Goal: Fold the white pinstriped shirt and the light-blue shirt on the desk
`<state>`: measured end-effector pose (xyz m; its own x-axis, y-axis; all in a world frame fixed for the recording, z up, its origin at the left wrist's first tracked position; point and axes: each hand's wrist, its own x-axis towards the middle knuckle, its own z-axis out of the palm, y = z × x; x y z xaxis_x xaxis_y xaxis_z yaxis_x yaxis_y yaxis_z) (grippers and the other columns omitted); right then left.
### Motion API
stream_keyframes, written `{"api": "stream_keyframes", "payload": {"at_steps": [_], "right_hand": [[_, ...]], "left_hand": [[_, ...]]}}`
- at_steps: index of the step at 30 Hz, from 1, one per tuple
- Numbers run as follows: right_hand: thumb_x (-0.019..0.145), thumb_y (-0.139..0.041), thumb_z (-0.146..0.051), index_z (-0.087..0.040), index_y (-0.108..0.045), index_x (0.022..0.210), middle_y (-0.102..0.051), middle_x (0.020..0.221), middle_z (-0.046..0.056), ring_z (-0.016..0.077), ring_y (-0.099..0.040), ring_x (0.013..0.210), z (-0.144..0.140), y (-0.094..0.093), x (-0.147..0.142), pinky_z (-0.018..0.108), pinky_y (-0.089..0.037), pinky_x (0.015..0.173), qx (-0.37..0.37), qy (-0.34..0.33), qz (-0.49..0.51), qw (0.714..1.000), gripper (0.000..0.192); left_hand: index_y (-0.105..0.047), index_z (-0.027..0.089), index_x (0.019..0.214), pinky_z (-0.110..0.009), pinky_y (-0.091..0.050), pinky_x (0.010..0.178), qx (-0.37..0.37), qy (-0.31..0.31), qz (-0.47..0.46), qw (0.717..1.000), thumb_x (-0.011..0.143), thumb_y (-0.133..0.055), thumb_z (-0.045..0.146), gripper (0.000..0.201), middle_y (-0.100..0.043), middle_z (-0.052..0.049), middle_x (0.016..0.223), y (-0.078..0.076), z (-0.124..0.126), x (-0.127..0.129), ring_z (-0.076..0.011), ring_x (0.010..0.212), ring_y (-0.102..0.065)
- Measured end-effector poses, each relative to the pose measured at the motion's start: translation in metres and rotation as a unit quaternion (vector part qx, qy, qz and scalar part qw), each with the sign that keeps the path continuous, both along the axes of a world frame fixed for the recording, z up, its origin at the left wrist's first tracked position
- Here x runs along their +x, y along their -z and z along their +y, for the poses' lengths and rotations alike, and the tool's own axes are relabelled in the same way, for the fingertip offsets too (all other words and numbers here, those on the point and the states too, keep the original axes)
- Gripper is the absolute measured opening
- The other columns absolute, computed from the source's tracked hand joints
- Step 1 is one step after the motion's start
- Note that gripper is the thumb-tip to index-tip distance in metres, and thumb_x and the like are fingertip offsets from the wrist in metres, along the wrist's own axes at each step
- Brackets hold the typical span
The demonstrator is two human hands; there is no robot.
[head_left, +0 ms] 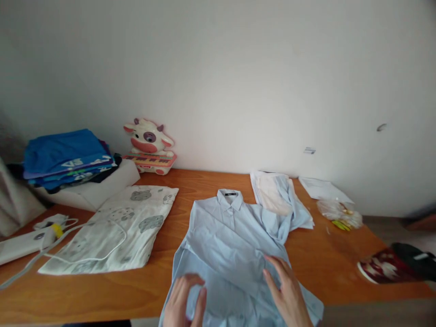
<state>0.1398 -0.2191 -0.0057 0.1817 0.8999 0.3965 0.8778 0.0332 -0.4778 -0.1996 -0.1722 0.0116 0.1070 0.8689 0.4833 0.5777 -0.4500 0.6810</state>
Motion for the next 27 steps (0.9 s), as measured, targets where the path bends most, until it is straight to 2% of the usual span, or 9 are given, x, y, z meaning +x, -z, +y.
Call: {"api": "stream_keyframes", "payload": {"at_steps": [2,4,8,11,13,17,20,24,27], "right_hand": [[0.106,-0.059,-0.046,-0.029,-0.072,0.125,-0.078,0.118,0.010,0.0316,-0.077,0.111,-0.011,0.009,0.022,0.050,-0.065,0.096,-0.003,0.052,-0.009,0.999,0.028],[0.102,-0.063,-0.047,-0.031,-0.074,0.118,-0.077,0.109,0.010,0.0346,-0.077,0.104,-0.020,0.013,0.031,0.053,-0.065,0.092,-0.005,0.082,-0.026,0.996,0.026],[0.100,-0.064,-0.050,-0.034,-0.076,0.105,-0.077,0.097,0.007,0.0351,-0.078,0.092,-0.022,0.006,0.045,0.052,-0.065,0.081,-0.046,0.052,0.021,0.997,0.021],[0.100,-0.060,-0.059,-0.032,-0.072,0.090,-0.073,0.079,0.005,0.0323,-0.073,0.072,0.010,-0.019,0.082,0.048,-0.061,0.064,-0.018,0.064,0.125,0.990,0.031],[0.096,-0.060,-0.063,-0.029,-0.070,0.088,-0.074,0.080,0.009,0.0328,-0.072,0.073,0.051,-0.047,0.118,0.050,-0.060,0.069,0.068,0.129,0.166,0.975,0.036],[0.086,-0.068,-0.056,-0.020,-0.069,0.097,-0.077,0.097,0.014,0.0306,-0.070,0.093,0.153,-0.100,0.180,0.049,-0.056,0.094,0.108,0.184,0.167,0.963,0.038],[0.072,-0.081,-0.041,-0.021,-0.068,0.081,-0.074,0.083,0.009,0.0292,-0.068,0.091,0.209,-0.117,0.194,0.046,-0.053,0.094,0.071,0.192,0.178,0.962,0.026],[0.069,-0.075,-0.025,-0.023,-0.062,0.060,-0.065,0.064,0.005,0.0276,-0.066,0.083,0.234,-0.122,0.187,0.042,-0.051,0.085,0.035,0.191,0.197,0.961,0.016],[0.076,-0.065,-0.028,-0.023,-0.063,0.062,-0.067,0.065,0.005,0.0248,-0.066,0.082,0.228,-0.136,0.180,0.038,-0.051,0.084,0.071,0.190,0.197,0.959,0.015]], "left_hand": [[-0.071,0.028,0.130,-0.045,-0.059,0.109,-0.010,0.082,0.079,0.993,0.108,-0.058,0.036,0.027,-0.076,-0.009,0.134,-0.014,0.042,0.034,-0.0276,0.130,-0.070],[-0.065,0.024,0.147,-0.059,-0.045,0.126,-0.005,0.086,0.156,0.984,0.110,-0.054,0.042,0.043,-0.066,-0.012,0.157,-0.012,0.079,0.058,-0.0351,0.154,-0.052],[-0.055,0.012,0.162,-0.077,-0.024,0.129,0.005,0.020,0.263,0.965,0.110,-0.049,0.052,0.066,-0.047,-0.021,0.172,0.027,0.121,0.073,-0.0493,0.163,-0.034],[-0.048,0.015,0.168,-0.079,-0.016,0.130,0.044,-0.006,0.286,0.957,0.107,-0.052,0.057,0.074,-0.037,-0.018,0.178,0.054,0.124,0.067,-0.0496,0.166,-0.025],[-0.046,0.016,0.169,-0.078,-0.015,0.131,0.056,-0.015,0.291,0.955,0.106,-0.052,0.060,0.078,-0.034,-0.016,0.179,0.061,0.122,0.064,-0.0488,0.167,-0.021],[-0.048,0.016,0.168,-0.077,-0.015,0.132,0.054,-0.022,0.298,0.953,0.104,-0.053,0.063,0.080,-0.039,-0.016,0.177,0.058,0.119,0.064,-0.0492,0.166,-0.025],[-0.048,0.016,0.168,-0.076,-0.013,0.132,0.055,-0.025,0.298,0.953,0.104,-0.054,0.062,0.079,-0.040,-0.016,0.177,0.056,0.121,0.066,-0.0491,0.166,-0.025],[-0.048,0.018,0.168,-0.075,-0.014,0.133,0.056,-0.020,0.291,0.955,0.105,-0.054,0.061,0.077,-0.039,-0.016,0.177,0.057,0.121,0.064,-0.0483,0.166,-0.025],[-0.048,0.019,0.169,-0.074,-0.014,0.133,0.054,-0.015,0.294,0.954,0.105,-0.053,0.062,0.077,-0.038,-0.015,0.178,0.055,0.120,0.062,-0.0478,0.167,-0.024]]}}
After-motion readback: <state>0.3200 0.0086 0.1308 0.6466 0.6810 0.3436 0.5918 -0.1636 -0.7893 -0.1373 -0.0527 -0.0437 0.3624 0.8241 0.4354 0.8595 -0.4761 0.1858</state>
